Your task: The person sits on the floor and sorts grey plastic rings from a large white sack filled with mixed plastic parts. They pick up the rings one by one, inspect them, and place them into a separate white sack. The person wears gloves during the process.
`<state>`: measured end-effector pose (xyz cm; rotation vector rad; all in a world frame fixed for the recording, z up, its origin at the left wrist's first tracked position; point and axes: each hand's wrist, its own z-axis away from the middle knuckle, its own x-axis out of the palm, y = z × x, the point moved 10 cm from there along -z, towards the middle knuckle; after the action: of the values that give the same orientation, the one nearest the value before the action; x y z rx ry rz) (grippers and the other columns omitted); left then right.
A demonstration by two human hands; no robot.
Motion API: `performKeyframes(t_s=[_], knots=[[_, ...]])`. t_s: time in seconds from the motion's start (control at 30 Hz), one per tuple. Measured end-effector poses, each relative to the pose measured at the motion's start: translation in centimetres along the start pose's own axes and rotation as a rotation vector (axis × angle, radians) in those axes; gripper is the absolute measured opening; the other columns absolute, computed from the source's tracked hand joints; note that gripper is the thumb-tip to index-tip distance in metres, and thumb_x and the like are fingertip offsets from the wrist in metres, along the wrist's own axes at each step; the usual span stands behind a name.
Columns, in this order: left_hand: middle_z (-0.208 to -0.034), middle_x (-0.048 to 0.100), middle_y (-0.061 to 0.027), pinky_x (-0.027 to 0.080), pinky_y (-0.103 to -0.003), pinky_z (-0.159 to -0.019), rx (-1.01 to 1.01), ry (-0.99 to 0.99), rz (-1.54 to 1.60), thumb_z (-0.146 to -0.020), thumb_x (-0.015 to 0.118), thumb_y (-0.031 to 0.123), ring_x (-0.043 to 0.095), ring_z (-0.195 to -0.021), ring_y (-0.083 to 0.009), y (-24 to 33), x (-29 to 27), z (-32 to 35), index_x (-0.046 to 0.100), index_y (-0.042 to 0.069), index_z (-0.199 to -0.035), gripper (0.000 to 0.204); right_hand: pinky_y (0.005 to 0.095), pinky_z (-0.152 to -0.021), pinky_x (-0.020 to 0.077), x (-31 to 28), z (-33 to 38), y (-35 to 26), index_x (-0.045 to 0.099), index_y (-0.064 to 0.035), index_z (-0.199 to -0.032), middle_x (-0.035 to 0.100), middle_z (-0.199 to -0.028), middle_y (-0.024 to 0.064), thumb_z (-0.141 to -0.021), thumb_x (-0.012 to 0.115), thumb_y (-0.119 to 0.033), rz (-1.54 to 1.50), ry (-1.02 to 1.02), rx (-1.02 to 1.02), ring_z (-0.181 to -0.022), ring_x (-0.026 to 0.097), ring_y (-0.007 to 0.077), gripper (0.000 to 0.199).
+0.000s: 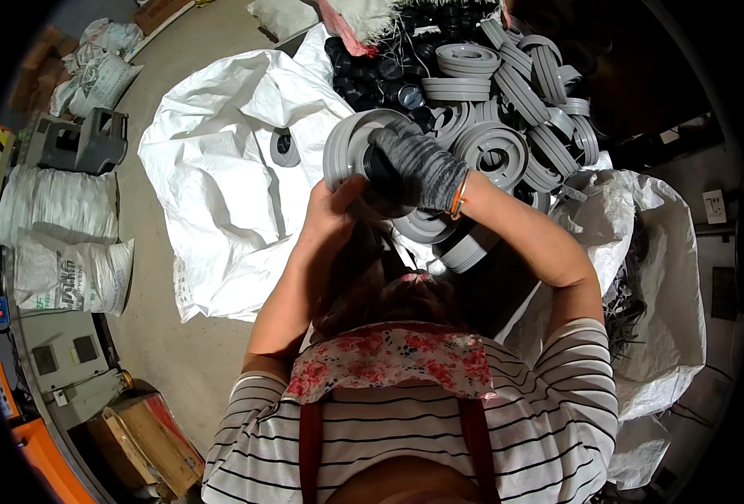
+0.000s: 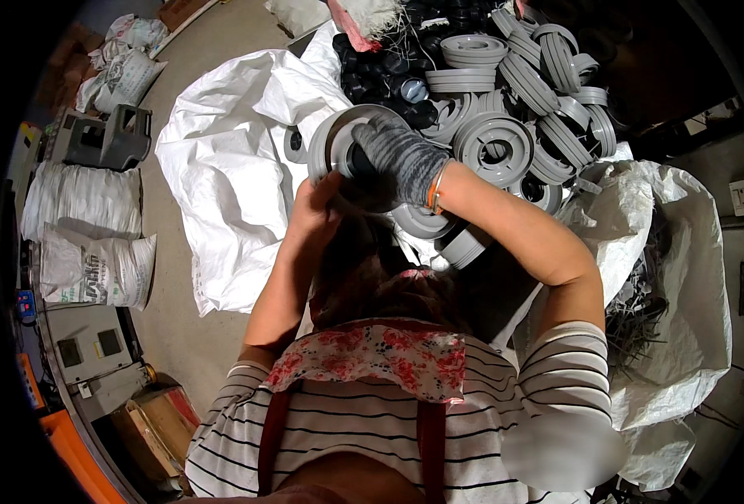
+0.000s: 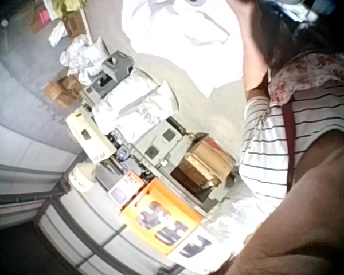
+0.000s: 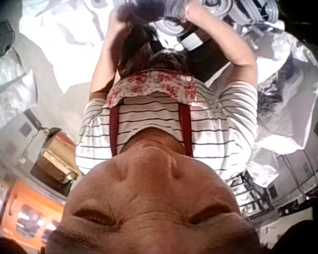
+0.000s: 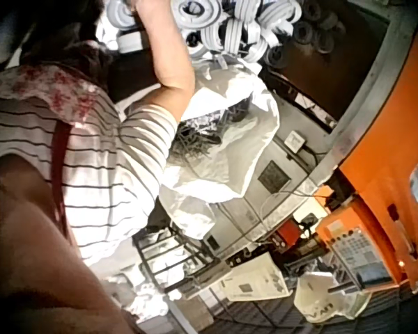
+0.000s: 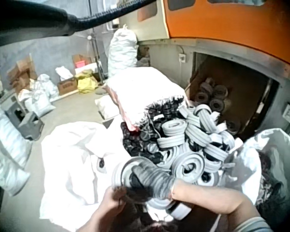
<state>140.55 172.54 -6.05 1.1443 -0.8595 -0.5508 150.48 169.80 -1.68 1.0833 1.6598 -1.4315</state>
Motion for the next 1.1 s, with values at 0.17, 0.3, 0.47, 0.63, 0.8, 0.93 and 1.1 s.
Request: performKeyframes(t_s=[0.17, 0.3, 0.47, 0.63, 0.8, 0.93, 1.1], knots=[[-0.081, 0.06, -0.0034, 0.045, -0.026, -0.068, -0.03, -0.069, -0.112, -0.093, 0.051, 0.025, 0.055, -0.074, -0.0108, 1.2, 0.7, 0.8, 0.06, 0.0, -0.094, 0.027, 0.0447, -0.095, 0.0404, 2.3, 0.9, -1.1, 0.047, 0.002, -0.12, 0.052, -0.115, 0.0254, -0.071, 0.071, -0.034, 0.153, 0.017, -0.219, -0.108, 0.05, 0.0391, 0.066], [-0.089, 0.061, -0.0067, 0.047, -0.027, -0.07, 0.11, -0.064, -0.134, -0.087, 0.06, 0.014, 0.057, -0.082, -0.0151, 0.9, 0.8, 0.8, 0.058, -0.001, -0.101, 0.021, 0.0426, -0.082, 0.0478, -1.3, 2.0, 1.1, 0.057, -0.0033, -0.103, 0.057, -0.105, 0.0161, -0.075, 0.072, -0.031, -0.424, 0.325, 0.042, -0.095, 0.056, 0.0307, 0.043], [-0.11, 0.061, -0.0141, 0.049, -0.029, -0.081, 0.199, 0.109, -0.519, -0.069, 0.079, 0.01, 0.06, -0.1, -0.0226, 1.2, 1.4, 1.6, 0.044, 0.0, -0.129, 0.07, 0.0301, -0.057, 0.0509, 6.7, 2.9, 3.5, 0.057, -0.0111, -0.112, 0.062, -0.094, 0.0045, -0.087, 0.062, -0.036, -1.7, -0.02, 0.68, -0.074, 0.059, 0.0183, 0.036], [-0.122, 0.056, -0.0164, 0.043, -0.034, -0.094, 0.282, 0.227, -0.906, -0.064, 0.081, 0.018, 0.056, -0.111, -0.0251, 4.4, -4.9, 2.0, 0.016, 0.003, -0.146, 0.106, 0.0379, -0.078, 0.0475, 3.0, -0.1, 5.9, 0.051, -0.0049, -0.119, 0.058, -0.11, 0.017, -0.081, 0.063, -0.044, -0.62, 0.04, 0.399, -0.097, 0.057, 0.0273, 0.056], [-0.145, 0.029, -0.0206, 0.023, -0.034, -0.109, 0.549, 0.588, -0.777, -0.074, 0.075, 0.013, 0.027, -0.136, -0.0267, 8.4, -10.4, 1.6, 0.01, -0.001, -0.146, 0.098, 0.0444, -0.094, 0.0413, -2.6, -2.7, 17.9, 0.049, -0.0042, -0.122, 0.057, -0.113, 0.0198, -0.075, 0.064, -0.03, 0.383, 0.041, 0.475, -0.111, 0.053, 0.035, 0.055], [-0.122, 0.057, -0.0136, 0.041, -0.028, -0.095, 0.404, 0.416, -0.203, -0.082, 0.066, 0.001, 0.054, -0.112, -0.0165, 3.4, -9.9, -1.2, 0.061, -0.001, -0.103, 0.022, 0.0463, -0.098, 0.038, -4.3, -1.6, 24.9, 0.048, -0.0077, -0.129, 0.052, -0.128, 0.0185, -0.084, 0.052, -0.031, 0.75, 0.327, 0.492, -0.12, 0.05, 0.0317, 0.051], [-0.103, 0.066, -0.0116, 0.046, -0.027, -0.086, 0.089, 0.38, -0.092, -0.091, 0.058, 0.013, 0.061, -0.093, -0.0164, -0.6, -9.7, -3.5, 0.064, 0.0, -0.089, 0.014, 0.0415, -0.086, 0.0477, -6.8, -4.2, 22.1, 0.057, -0.0022, -0.112, 0.061, -0.108, 0.0212, -0.077, 0.062, -0.027, 0.688, 0.016, 0.619, -0.103, 0.059, 0.0314, 0.043]])
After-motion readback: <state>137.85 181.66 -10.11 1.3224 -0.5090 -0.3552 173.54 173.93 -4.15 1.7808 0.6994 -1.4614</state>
